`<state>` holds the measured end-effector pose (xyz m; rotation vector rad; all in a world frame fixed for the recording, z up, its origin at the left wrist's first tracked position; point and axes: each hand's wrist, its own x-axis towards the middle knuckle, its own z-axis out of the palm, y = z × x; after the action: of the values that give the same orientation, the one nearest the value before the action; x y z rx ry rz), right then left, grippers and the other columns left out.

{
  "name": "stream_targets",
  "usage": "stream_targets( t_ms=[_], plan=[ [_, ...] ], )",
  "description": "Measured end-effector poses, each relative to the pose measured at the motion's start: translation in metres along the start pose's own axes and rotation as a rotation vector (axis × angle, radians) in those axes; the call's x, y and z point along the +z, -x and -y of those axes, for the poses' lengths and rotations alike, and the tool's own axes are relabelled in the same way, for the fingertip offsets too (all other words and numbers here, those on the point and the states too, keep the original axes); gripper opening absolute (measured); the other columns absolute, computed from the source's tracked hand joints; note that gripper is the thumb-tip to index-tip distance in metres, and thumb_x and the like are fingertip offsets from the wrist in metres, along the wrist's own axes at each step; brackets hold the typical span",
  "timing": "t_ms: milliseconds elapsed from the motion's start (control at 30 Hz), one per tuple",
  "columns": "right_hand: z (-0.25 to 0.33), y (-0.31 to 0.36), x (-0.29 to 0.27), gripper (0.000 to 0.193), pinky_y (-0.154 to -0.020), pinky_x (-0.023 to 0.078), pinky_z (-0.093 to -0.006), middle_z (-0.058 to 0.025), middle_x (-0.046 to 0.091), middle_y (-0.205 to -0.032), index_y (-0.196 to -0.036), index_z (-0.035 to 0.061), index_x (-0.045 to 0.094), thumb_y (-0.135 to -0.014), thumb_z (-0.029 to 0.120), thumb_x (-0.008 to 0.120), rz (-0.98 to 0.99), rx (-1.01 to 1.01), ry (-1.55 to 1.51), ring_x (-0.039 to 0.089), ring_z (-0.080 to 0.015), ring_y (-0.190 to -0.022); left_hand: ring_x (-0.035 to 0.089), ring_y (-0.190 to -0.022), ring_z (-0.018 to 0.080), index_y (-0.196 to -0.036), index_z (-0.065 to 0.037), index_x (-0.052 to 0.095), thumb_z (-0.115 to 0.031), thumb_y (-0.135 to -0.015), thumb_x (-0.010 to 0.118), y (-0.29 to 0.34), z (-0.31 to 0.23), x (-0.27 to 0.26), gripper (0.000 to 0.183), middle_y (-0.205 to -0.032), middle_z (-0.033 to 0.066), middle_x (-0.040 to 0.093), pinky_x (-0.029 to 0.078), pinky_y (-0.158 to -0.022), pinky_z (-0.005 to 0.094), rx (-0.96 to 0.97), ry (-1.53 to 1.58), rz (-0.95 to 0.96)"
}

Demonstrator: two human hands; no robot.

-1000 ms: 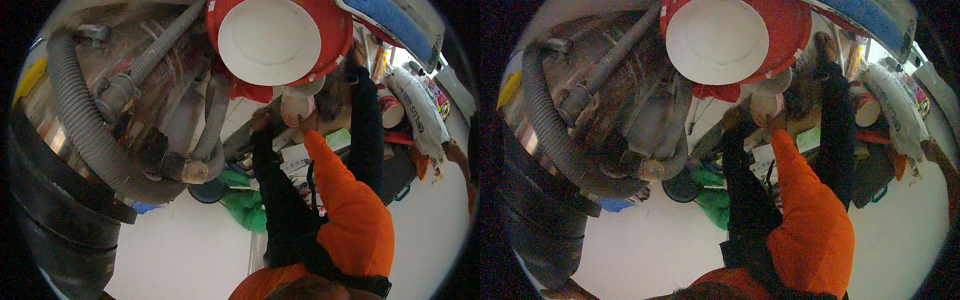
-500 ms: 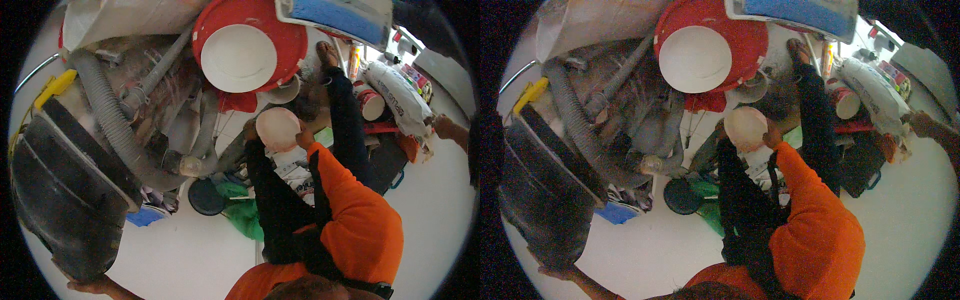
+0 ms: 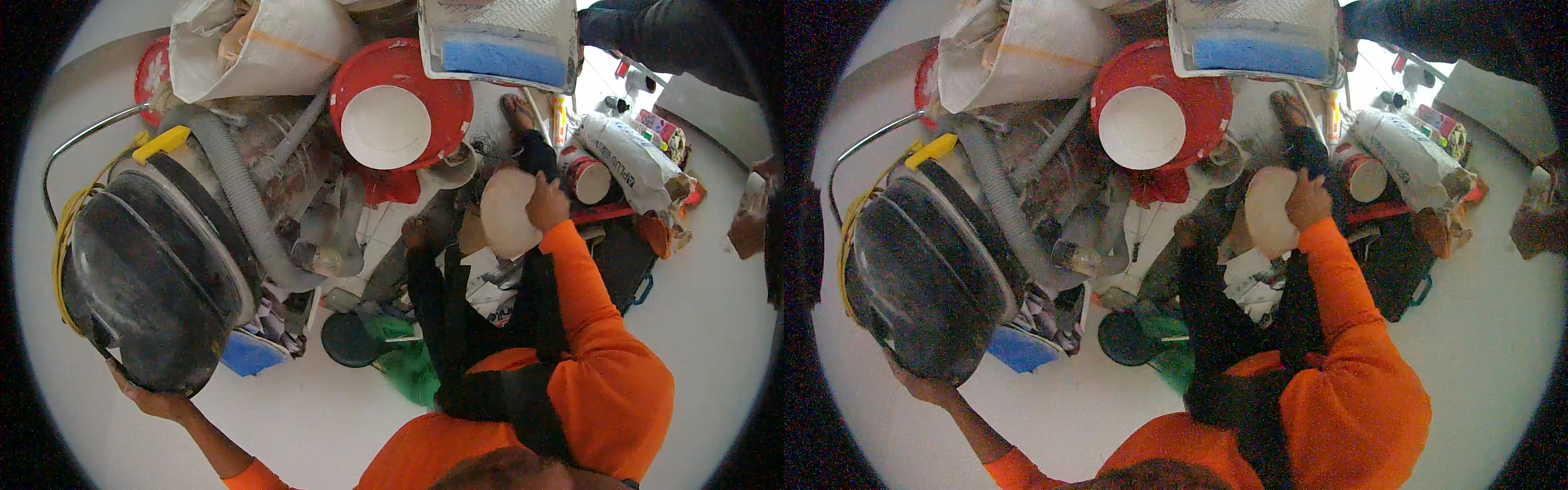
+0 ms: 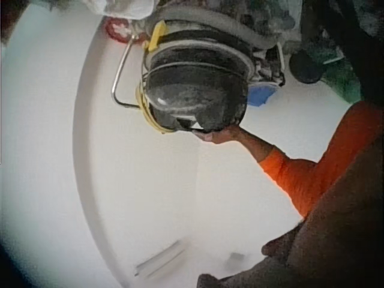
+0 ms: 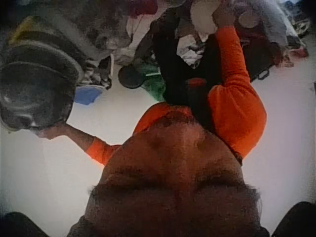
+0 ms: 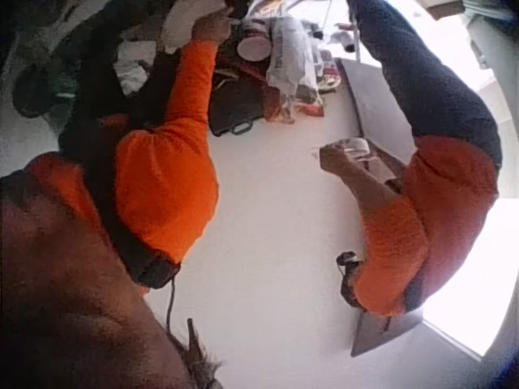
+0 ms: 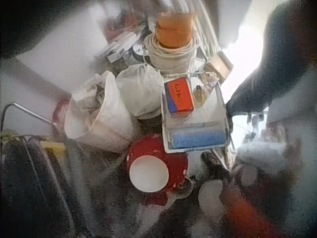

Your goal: The person sorts through a pile of construction materials and tools in a cluttered room. They move aside cloths and boxes, then pick up and inspect a vacuum cleaner, a drill, and a paint roller before placing them back down.

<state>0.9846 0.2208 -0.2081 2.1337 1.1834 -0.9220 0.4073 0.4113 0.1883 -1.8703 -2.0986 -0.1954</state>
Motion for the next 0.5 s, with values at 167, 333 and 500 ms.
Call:
stream_targets(
  t_ms=[167,333,500],
  plan=[
    [-0.018,-0.059,-0.048,0.072,-0.079,0.054,-0.0498,-0.0311,0.053,-0.121,-0.146,0.0040,0.023,-0.083,0.010,0.057,-0.421,0.117,-0.235,0.062,-0.0447,-0.101,0.054,-0.125,0.0294,-0.140,-0.005,0.049,-0.045,-0.092,0.046,-0.004,-0.004,0.000,0.062,-0.140,0.0153,0.052,0.041,-0.105,0.0398,0.048,-0.133,0.012],
    [-0.090,-0.261,0.128,0.080,-0.075,0.054,-0.0474,-0.0261,0.062,-0.111,-0.144,0.0063,0.031,-0.077,0.024,0.071,-0.309,-0.089,-0.855,0.067,-0.0411,-0.088,0.049,-0.129,0.0319,-0.140,-0.005,0.049,-0.047,-0.100,0.022,-0.006,-0.002,0.011,0.064,-0.140,0.0163,0.052,0.037,-0.110,0.0433,-0.085,-0.070,0.028],
    [0.038,-0.207,0.204,0.052,-0.082,0.052,-0.0470,-0.0224,0.064,-0.113,-0.121,0.0060,0.059,-0.078,0.032,0.073,0.154,-0.036,-0.403,0.065,-0.0385,-0.095,0.042,-0.133,0.0366,-0.141,0.002,0.045,-0.053,-0.102,0.009,-0.002,-0.006,0.002,0.076,-0.143,0.0221,0.045,0.030,-0.114,0.0472,-0.187,0.112,0.029]
  ],
)
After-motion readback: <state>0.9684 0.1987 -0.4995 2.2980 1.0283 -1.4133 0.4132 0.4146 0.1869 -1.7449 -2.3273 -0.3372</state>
